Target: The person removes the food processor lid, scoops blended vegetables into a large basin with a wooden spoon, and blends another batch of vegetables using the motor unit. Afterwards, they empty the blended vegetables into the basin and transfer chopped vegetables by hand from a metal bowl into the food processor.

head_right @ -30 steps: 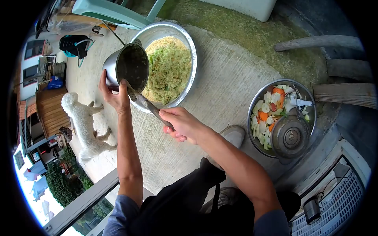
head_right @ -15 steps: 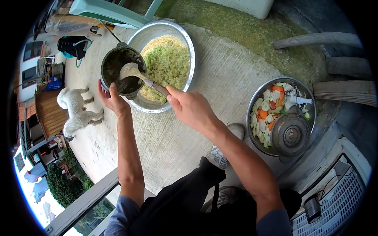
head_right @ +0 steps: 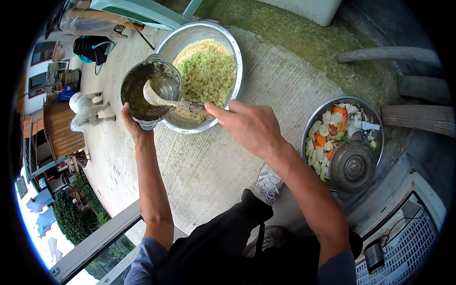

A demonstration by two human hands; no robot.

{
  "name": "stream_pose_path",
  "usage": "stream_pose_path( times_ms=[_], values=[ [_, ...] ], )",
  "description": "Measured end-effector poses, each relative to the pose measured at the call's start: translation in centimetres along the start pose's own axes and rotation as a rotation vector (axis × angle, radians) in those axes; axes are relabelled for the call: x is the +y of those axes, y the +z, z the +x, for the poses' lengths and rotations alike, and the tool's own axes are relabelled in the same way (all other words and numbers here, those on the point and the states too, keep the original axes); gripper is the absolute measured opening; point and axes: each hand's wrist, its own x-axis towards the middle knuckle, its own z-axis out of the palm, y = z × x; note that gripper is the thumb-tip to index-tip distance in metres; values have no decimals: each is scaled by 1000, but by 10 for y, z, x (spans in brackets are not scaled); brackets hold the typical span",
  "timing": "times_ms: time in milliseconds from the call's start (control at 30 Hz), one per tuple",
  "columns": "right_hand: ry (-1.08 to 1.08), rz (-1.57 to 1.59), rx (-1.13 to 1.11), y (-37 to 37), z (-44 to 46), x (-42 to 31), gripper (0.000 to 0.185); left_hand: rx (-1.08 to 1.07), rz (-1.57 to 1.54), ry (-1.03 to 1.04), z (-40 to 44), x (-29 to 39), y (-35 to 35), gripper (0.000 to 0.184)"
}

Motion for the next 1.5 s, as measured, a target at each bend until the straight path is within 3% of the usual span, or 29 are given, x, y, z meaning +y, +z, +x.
stream_pose_path(
  times_ms=[67,167,267,400,500,767,933,1033,1233,1267,1400,1500],
  values=[
    [-172,-114,-37,3,12,16,40,-19,27,-209,-8,10,7,59],
    [-247,-158,-119,0,31,27,42,-196,132,-320,-23,26,22,64],
    [-289,-253,-134,-11,51,39,42,-242,210,-435,-24,34,29,66],
    [-362,-338,1,-9,55,49,41,-277,237,-538,-17,45,45,61],
    [-347,-386,-1,-7,48,57,40,-288,478,-514,-8,44,42,57],
    [72,-157,-222,3,14,35,38,-182,678,-186,-23,35,43,48],
    [262,-24,-256,24,-4,21,40,-64,538,79,-30,23,51,61],
    [302,46,-247,28,-11,10,40,10,703,163,-36,20,54,67],
    [357,41,-253,2,-17,3,41,192,1078,603,-26,8,31,67],
    [275,61,-132,12,-22,12,42,199,1086,540,-27,13,30,65],
    [164,-52,-100,15,6,10,40,95,872,351,-26,13,21,66],
    [85,-122,-4,34,15,18,41,141,1036,453,-47,25,43,70]
  ],
)
